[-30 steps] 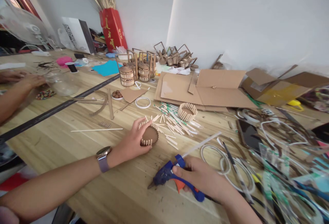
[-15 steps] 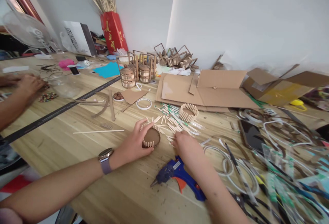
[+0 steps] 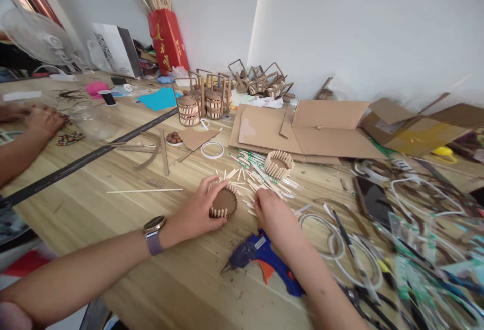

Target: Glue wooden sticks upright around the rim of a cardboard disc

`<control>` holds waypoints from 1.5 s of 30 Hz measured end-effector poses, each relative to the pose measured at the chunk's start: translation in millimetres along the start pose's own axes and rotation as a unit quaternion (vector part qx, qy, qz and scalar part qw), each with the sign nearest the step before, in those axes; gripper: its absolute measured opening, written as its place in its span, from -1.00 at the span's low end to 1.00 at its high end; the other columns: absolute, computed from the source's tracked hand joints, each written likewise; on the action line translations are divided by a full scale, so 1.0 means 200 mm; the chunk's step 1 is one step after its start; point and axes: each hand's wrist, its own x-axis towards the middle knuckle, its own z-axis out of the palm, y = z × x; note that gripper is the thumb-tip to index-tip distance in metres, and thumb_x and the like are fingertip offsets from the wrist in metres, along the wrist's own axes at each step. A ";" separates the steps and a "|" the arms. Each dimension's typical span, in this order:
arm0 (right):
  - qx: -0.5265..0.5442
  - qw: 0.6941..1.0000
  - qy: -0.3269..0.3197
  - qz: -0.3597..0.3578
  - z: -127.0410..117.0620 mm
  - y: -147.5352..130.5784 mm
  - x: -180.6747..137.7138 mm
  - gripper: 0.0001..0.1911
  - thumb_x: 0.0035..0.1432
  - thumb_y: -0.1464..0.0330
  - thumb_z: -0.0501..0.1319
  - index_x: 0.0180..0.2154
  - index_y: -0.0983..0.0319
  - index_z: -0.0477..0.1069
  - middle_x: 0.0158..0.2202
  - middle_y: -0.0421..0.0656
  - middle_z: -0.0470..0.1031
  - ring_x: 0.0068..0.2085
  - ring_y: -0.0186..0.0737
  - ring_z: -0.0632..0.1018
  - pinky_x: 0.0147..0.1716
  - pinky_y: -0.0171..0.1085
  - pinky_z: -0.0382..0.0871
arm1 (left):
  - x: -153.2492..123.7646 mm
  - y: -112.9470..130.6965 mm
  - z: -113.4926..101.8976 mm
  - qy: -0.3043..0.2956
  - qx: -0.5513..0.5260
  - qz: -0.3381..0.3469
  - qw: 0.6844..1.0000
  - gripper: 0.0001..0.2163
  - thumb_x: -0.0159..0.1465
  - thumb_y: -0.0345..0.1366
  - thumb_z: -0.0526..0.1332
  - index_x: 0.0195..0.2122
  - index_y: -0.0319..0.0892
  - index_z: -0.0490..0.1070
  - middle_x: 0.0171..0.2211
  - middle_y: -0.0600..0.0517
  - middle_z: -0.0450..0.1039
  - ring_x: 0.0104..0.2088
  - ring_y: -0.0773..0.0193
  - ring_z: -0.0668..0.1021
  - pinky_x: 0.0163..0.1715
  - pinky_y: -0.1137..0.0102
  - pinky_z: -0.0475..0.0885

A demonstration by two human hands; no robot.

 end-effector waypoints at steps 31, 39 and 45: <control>0.237 0.969 -0.023 -0.067 0.06 -0.16 -0.05 -0.93 0.16 0.46 0.13 -0.35 0.17 0.33 -0.39 -0.20 0.55 -0.34 -0.23 0.54 -0.34 -0.32 0.31 | 0.00 -0.01 0.01 0.001 -0.019 0.024 1.000 -0.18 0.06 -0.37 0.36 0.31 0.00 0.00 0.27 -0.17 -0.04 0.25 -0.11 0.23 0.17 -0.01 0.30; 0.179 0.981 -0.019 -0.071 0.07 -0.16 -0.05 -0.90 0.17 0.48 0.13 -0.36 0.17 0.32 -0.36 -0.18 0.56 -0.31 -0.20 0.56 -0.32 -0.31 0.32 | 0.00 -0.01 0.01 -0.004 -0.010 0.018 1.000 -0.17 0.06 -0.36 0.36 0.32 0.00 -0.02 0.27 -0.18 -0.05 0.24 -0.12 0.24 0.14 0.00 0.35; 0.163 0.984 -0.019 -0.068 0.07 -0.17 -0.05 -0.88 0.19 0.48 0.11 -0.37 0.16 0.27 -0.38 -0.19 0.53 -0.33 -0.21 0.54 -0.35 -0.33 0.29 | 0.00 0.00 0.00 -0.010 0.004 0.024 1.000 -0.18 0.07 -0.35 0.36 0.32 -0.05 -0.01 0.26 -0.20 -0.05 0.25 -0.12 0.24 0.15 0.03 0.35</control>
